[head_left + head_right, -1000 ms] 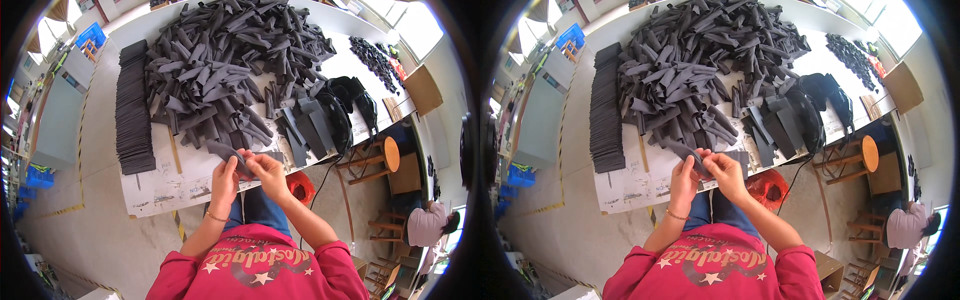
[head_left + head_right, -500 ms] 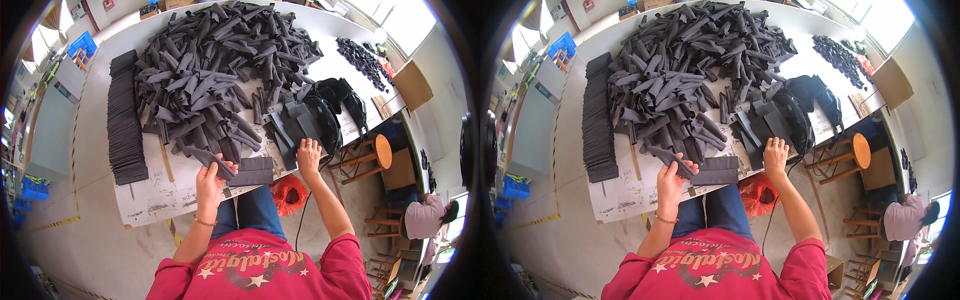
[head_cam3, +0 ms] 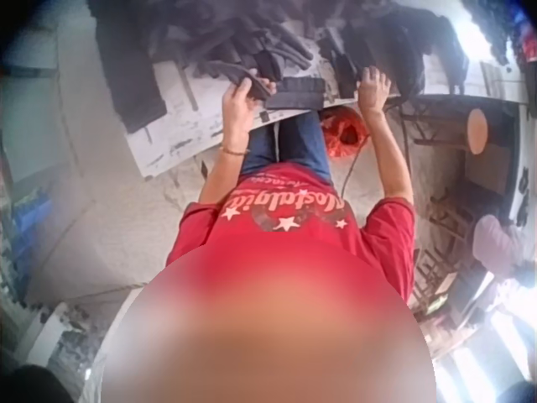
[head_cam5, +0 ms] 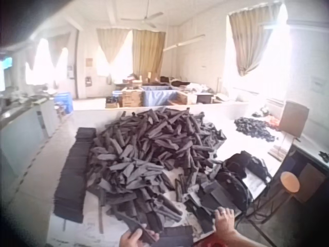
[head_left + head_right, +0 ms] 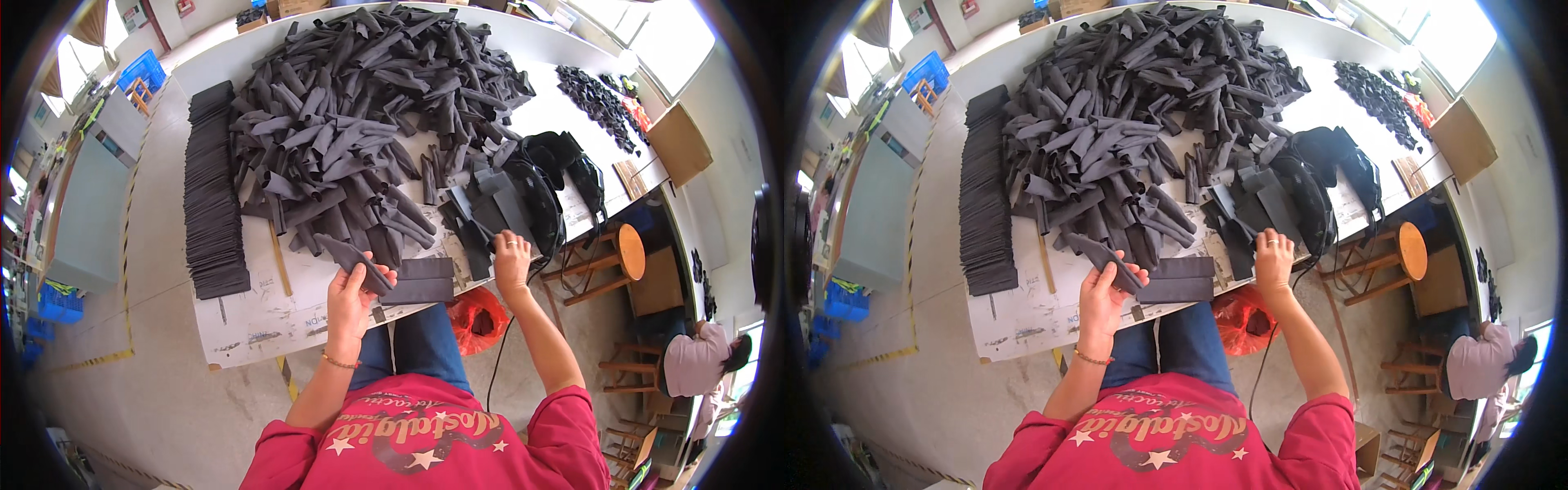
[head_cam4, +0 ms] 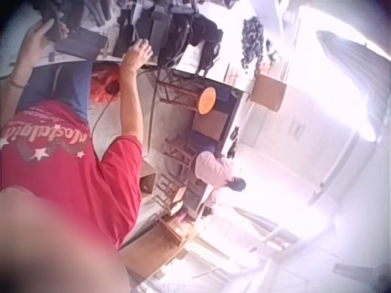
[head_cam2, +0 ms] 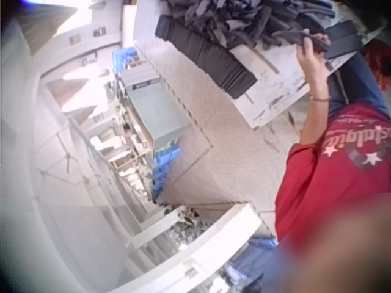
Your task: Organizing and stacking grey foam strips on a workbench in a workshop.
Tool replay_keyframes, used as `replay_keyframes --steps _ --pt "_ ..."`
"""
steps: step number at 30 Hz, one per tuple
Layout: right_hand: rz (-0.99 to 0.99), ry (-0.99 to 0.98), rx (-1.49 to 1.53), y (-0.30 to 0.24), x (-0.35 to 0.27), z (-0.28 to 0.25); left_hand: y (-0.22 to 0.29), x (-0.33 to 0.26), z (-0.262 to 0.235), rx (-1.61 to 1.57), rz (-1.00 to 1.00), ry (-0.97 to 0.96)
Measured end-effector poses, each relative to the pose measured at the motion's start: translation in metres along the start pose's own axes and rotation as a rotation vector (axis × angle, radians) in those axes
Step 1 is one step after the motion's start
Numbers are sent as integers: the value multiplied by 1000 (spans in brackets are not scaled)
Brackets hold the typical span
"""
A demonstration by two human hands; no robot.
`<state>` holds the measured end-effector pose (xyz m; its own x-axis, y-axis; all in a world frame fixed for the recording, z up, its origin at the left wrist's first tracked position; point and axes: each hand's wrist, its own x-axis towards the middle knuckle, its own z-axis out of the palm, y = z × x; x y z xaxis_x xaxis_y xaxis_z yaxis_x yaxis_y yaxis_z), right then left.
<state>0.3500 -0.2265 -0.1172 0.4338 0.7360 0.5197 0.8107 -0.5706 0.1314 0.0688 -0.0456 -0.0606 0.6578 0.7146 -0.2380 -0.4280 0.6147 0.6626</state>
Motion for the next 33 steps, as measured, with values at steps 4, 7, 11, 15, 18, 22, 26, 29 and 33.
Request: replay_keyframes --steps 4,7,11,15,18,22,26,29,33 --pt "223 282 632 -25 44 -51 3 1 -1 -86 -44 10" --pt "401 24 998 -42 48 -64 4 3 3 -95 -45 12" --pt "182 -245 1116 -84 42 -97 9 5 5 -75 -33 54" --pt "-165 -165 1025 -108 28 -116 15 11 2 -110 -39 73" --pt "-159 -253 973 -122 29 -136 19 14 -3 -137 -46 93" --pt "-194 -157 977 -133 26 -137 19 17 -6 -122 -38 121" --pt "-172 -70 874 -139 27 -134 16 20 -7 -136 -64 131" --pt "-201 -36 839 -140 31 -131 15 19 -4 -118 -67 122" --pt "-227 -20 799 -140 37 -135 16 15 0 -75 -105 104"
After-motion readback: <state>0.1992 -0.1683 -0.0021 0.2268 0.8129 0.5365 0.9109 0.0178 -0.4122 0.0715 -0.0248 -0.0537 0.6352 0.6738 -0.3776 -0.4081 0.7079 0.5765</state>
